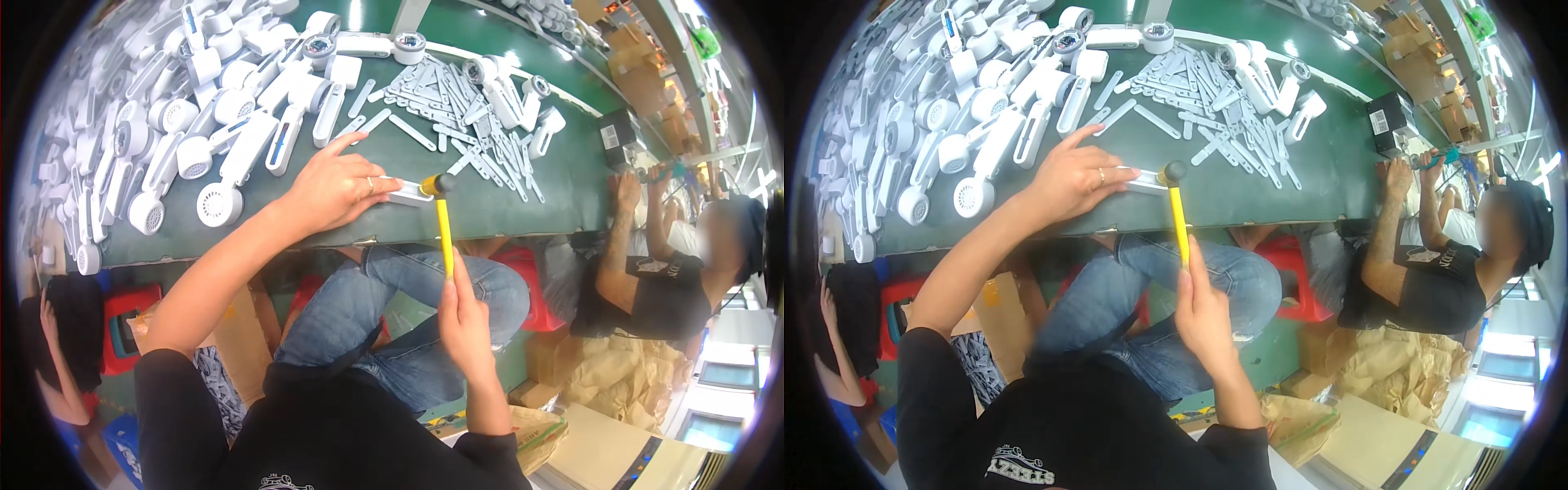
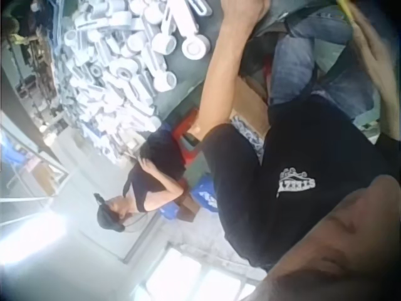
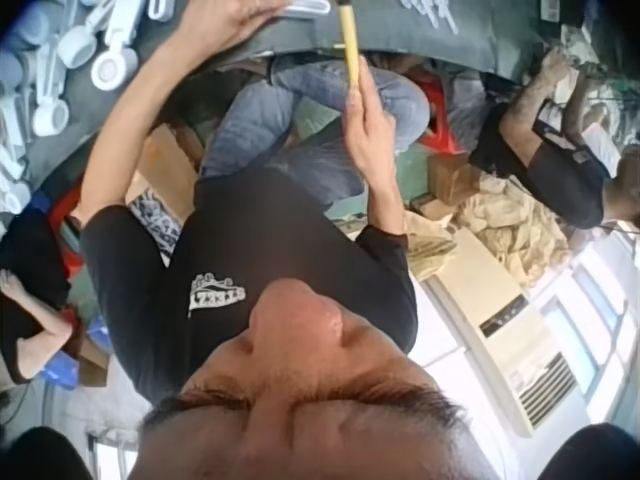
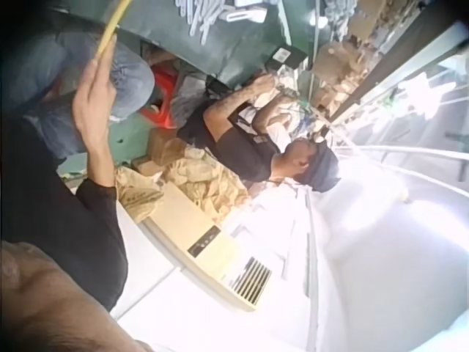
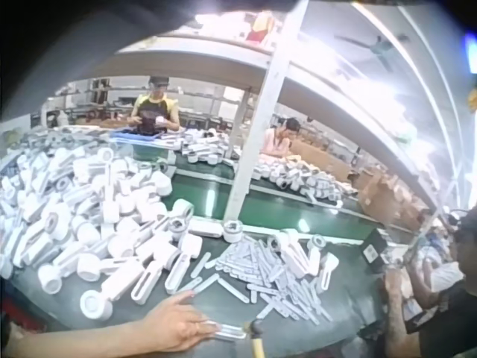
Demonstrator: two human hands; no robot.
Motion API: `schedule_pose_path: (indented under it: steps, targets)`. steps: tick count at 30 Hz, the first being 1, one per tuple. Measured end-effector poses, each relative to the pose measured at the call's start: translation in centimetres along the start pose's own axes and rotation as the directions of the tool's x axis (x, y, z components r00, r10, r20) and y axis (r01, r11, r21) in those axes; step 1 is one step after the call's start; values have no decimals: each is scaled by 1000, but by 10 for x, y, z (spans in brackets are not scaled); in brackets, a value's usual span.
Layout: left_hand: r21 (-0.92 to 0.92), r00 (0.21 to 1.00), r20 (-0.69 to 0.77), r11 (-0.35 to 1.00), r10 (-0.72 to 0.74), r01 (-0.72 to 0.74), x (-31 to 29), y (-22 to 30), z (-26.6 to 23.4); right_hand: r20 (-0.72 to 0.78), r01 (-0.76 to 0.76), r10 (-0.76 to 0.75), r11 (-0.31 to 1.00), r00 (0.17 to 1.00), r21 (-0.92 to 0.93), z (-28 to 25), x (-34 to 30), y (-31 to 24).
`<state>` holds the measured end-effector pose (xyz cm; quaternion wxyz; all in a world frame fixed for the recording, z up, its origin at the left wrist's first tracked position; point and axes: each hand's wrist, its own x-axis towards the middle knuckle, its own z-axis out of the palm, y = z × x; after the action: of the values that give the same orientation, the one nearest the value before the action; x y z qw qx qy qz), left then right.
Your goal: Using a small hammer to assemble plastic components on a production line.
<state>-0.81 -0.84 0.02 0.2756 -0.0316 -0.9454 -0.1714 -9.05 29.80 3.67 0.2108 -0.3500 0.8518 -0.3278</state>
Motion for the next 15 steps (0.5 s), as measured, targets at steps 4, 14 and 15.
schedule_pose_path:
  steps: [4,14,15]
  targets:
    - [-8,959,260,993,116,-118,26,-10,-24,79,-144,130,964,988,225,-19,-7,-13]
    - [-20,991,-52,992,-122,121,-15,24,-36,14,-77,79,901,997,427,-19,-17,-23]
    - [-22,984,-51,985,-171,170,-25,30,-32,18,-60,57,932,998,358,-18,-16,-24]
